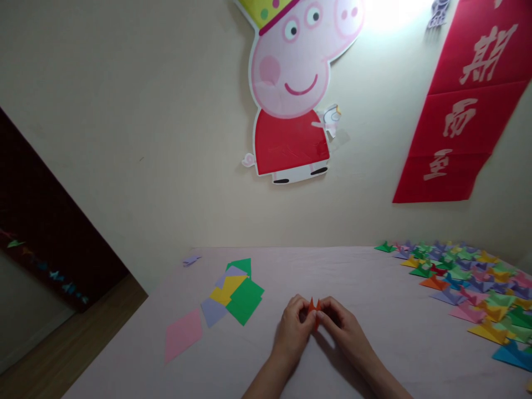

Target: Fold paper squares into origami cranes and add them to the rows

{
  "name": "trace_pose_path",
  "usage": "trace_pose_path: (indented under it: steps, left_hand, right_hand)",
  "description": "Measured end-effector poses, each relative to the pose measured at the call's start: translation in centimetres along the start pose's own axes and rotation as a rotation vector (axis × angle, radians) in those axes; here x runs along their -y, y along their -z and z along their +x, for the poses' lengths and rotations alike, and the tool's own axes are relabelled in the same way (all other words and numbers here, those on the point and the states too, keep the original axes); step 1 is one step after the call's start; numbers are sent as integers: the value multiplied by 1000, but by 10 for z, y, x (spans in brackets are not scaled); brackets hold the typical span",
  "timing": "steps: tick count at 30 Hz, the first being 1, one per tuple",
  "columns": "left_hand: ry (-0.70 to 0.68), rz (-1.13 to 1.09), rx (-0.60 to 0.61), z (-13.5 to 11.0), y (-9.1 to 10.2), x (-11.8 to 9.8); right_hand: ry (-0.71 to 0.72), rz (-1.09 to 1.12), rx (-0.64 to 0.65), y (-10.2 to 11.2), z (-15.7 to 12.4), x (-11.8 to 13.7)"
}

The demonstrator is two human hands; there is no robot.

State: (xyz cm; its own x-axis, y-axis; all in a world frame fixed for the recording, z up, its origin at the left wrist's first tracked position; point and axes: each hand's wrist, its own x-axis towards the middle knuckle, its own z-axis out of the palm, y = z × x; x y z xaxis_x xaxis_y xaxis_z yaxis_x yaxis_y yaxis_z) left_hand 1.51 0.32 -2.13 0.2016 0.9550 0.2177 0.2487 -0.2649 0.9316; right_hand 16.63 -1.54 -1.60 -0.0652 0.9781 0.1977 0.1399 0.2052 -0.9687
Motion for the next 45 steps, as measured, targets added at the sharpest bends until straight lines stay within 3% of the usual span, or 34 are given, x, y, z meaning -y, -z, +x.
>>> trace_pose_path:
  steps: [4, 12, 19, 26, 33, 45]
  left_hand:
    - [17, 49, -17, -1, -1, -2]
    - [101, -42, -29, -2, 0, -5]
    - [50, -78, -10, 0, 3, -7]
    - [35, -119, -18, 0, 2, -4]
    - [29, -151, 7, 2, 5, -9]
    - [37, -201, 6, 1, 3, -5]
  right_hand:
    - [9, -148, -42, -2, -1, 5]
    - [6, -190, -76, 1, -1, 4]
    - [64, -153, -54, 0, 0, 0]
    - [-17, -70, -55, 2, 2, -4]
    - [12, -160, -53, 2, 2, 1]
    - [-11, -99, -40, 3, 2, -2]
